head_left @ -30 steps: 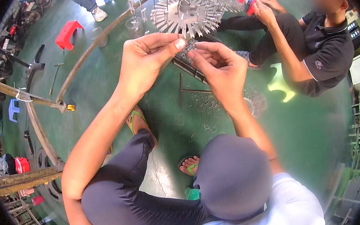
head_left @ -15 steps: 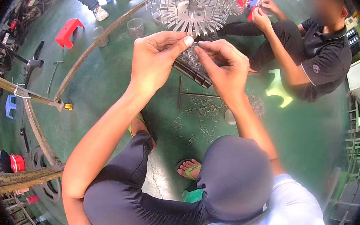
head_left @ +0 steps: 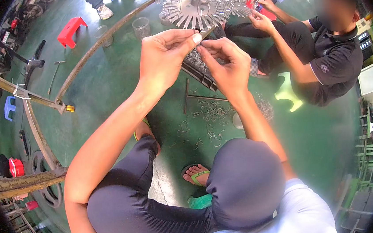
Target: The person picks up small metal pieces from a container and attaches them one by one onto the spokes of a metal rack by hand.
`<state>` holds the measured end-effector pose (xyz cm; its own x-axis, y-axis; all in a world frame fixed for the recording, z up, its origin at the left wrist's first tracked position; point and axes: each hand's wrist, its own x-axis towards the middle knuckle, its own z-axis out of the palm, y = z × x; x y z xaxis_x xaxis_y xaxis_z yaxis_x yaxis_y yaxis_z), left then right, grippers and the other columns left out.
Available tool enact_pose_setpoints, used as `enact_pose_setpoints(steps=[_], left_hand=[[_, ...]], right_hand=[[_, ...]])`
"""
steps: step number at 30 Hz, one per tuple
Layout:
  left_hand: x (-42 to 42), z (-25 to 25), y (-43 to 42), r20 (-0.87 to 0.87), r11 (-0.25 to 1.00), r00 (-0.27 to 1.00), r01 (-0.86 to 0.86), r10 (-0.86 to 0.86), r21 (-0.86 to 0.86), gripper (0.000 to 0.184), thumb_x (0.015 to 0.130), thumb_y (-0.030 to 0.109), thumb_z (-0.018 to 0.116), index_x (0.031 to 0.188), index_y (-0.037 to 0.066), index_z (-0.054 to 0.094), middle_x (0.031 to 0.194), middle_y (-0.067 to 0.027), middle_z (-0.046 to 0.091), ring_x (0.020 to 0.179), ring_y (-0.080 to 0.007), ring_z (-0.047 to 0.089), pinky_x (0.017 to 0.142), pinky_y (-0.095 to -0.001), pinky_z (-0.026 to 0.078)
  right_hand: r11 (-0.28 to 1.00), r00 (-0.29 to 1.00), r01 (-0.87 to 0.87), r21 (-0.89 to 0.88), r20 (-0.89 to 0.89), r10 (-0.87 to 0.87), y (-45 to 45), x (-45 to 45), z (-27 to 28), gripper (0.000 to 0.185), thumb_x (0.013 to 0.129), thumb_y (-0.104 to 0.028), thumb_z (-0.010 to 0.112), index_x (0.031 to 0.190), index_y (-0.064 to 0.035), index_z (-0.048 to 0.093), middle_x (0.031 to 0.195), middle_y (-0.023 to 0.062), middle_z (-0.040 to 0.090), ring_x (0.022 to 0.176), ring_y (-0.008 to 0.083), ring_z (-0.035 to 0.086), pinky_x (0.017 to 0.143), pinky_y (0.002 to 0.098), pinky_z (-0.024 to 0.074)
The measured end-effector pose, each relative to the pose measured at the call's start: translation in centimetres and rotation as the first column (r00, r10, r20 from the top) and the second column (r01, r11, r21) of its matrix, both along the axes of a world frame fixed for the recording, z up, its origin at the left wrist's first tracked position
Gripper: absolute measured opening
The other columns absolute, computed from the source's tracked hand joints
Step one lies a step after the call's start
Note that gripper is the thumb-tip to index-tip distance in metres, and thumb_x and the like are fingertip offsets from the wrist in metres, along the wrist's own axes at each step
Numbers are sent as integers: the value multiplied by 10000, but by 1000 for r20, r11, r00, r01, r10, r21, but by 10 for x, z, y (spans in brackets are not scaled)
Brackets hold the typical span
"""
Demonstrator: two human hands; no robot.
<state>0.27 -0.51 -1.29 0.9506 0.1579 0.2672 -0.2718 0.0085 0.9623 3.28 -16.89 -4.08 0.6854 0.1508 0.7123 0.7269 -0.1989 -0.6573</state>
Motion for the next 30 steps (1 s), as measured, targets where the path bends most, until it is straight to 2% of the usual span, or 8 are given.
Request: enact_pose_setpoints(steps=[4, 7, 12, 16, 22, 25, 28, 30], left_hand=[[0, -3, 2, 10, 999, 1000, -18, 19, -51, 255, 918, 137, 788, 1086, -52, 755, 980, -96, 776, 882, -106, 704, 813, -256, 561], [0, -12, 5, -113, 997, 991, -72, 74, 25, 230, 941, 166, 767, 1074, -21, 757, 962, -67, 767, 875, -111, 699, 790, -264, 543], [0, -25, 8, -120, 993, 989, -81, 92, 89, 233, 952, 178, 753, 1068, -24, 756, 954, -69, 765, 871, -111, 699, 777, -262, 539], [-6, -15, 5, -80, 983, 994, -66, 81, 169, 243, 956, 182, 750, 1074, -31, 756, 960, -78, 770, 875, -104, 702, 801, -260, 548], [-18, -9, -5, -34, 970, 999, -21, 31, 243, 256, 942, 182, 771, 1079, -34, 754, 966, -91, 776, 879, -113, 716, 811, -267, 565], [-20, -8, -13, 133, 964, 988, -105, 74, 245, 228, 928, 162, 779, 1069, -18, 762, 955, -94, 782, 872, -121, 725, 796, -268, 569], [-21, 3, -15, 245, 960, 969, -90, 24, 263, 204, 900, 136, 800, 1050, 1, 772, 941, -93, 787, 872, -134, 737, 793, -277, 574], [-29, 14, -19, 342, 931, 931, -231, 127, 283, 209, 872, 106, 783, 1017, -44, 776, 846, -137, 783, 722, -86, 700, 672, -217, 554]], right_hand=[[999, 998, 34, -39, -49, -36, 3, 12, 0, 145, 852, -1, 789, 990, 25, 751, 853, 102, 725, 707, 138, 696, 674, 265, 561], [999, 974, 23, 34, -224, -15, 0, 35, -5, 167, 863, -55, 803, 989, 46, 763, 837, 85, 749, 721, 99, 686, 682, 259, 564], [995, 945, -42, 91, -319, 69, -3, 56, 1, 189, 888, -69, 790, 1011, 71, 754, 822, 86, 767, 711, 108, 706, 686, 256, 581], [991, 932, -54, 120, -351, 93, -5, 50, 2, 171, 883, -53, 795, 998, 66, 751, 834, 80, 764, 710, 105, 706, 679, 253, 580], [993, 940, -66, 99, -326, 95, -17, 19, 4, 146, 876, -29, 799, 981, 48, 734, 833, 48, 744, 748, 56, 676, 700, 204, 552], [980, 932, -111, 162, -326, 160, -20, 1, 4, 139, 877, -13, 796, 983, 50, 732, 867, 38, 743, 765, 47, 667, 702, 194, 543], [991, 946, -112, 78, -297, 131, -23, -9, 6, 106, 879, 1, 789, 962, 43, 737, 849, 27, 739, 757, 52, 662, 695, 199, 534], [990, 962, -115, 78, -238, 130, -17, -18, 10, 103, 881, -14, 785, 957, 38, 740, 826, 43, 740, 729, 68, 660, 679, 212, 526]])
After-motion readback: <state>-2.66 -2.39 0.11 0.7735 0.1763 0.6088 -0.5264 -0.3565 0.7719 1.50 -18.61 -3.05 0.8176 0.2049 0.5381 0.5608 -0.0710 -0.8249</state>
